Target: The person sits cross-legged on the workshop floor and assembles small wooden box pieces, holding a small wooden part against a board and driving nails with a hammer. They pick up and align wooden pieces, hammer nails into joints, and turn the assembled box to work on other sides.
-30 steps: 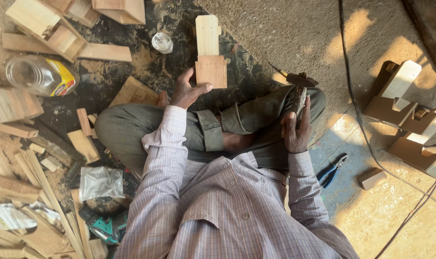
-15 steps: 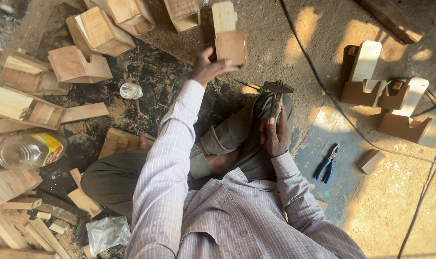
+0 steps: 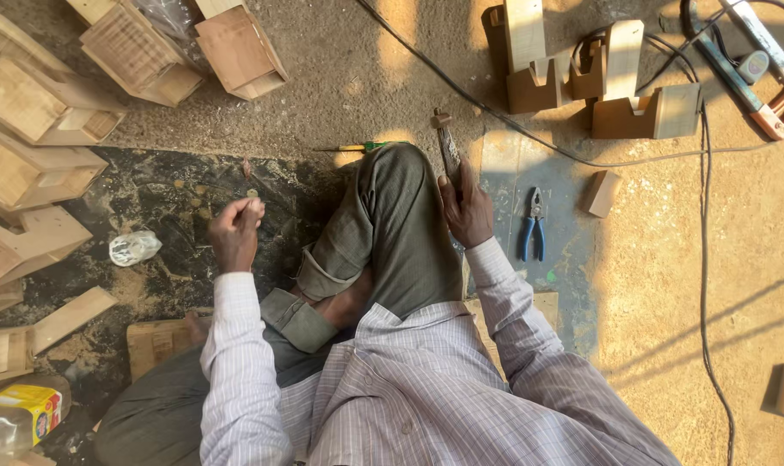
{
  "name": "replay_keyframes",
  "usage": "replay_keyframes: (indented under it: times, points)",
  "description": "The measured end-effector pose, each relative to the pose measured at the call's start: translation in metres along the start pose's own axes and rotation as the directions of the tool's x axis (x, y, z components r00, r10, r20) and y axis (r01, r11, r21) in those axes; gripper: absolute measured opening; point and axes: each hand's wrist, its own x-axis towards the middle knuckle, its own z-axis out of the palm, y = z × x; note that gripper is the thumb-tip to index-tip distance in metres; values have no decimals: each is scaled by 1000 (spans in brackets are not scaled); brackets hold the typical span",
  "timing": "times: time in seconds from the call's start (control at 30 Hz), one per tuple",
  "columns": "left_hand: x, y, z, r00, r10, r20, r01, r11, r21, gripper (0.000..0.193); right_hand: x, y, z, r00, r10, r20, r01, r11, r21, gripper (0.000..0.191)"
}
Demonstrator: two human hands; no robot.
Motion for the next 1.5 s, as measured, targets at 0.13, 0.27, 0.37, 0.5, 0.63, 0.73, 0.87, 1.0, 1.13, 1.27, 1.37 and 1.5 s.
replay_keyframes:
  times: [0.13,0.27,0.37,0.5,0.63,0.73,0.87,1.0,1.13,1.27,1.37,1.5]
  points:
    - [-52,-43,-10,993,-117,-9,116,992,-42,26,3,58,-17,975,158,158,-74,896,-437,64]
    - [-70,-59,-16,991,-124,-59,119,989,-86,30,12,79,-32,966,238,98,-173,883,-436,89]
    - [-77,-56,-16,996,-58,-64,52,993,-104,26,58,97,-66,931,-76,-357,-34,955,-293,117]
    - [-88,-49,-15,997,-40,-71,30,990,-136,23,133,111,-118,922,-41,-385,-108,928,-357,145]
    - [-101,-50,-19,995,-26,-97,6,980,-197,25,176,102,-135,892,414,-180,-446,870,-209,155]
    - [-115,-52,-28,990,-34,-139,12,987,-159,26,176,104,-134,882,445,-155,-461,882,-97,150]
    - [-130,-45,-41,978,42,-203,-66,992,-111,25,159,114,-151,975,76,-210,-2,943,333,139]
    - [-141,-36,-53,968,47,-248,-86,985,-147,28,138,94,-201,836,-532,-133,545,834,88,126]
    - [-151,-29,-63,944,59,-324,-100,989,-112,29,108,17,-239,904,-423,63,412,900,140,71]
    - [-159,-25,-82,901,86,-425,-120,991,-54,33,94,-91,-223,808,-544,227,516,839,174,67]
    - [-164,-25,-96,879,-84,-469,-176,858,-483,40,90,-171,-171,695,-671,259,606,740,292,108]
    - [-169,-33,-107,846,-144,-513,-185,824,-536,48,83,-248,-50,409,-870,276,784,489,381,138]
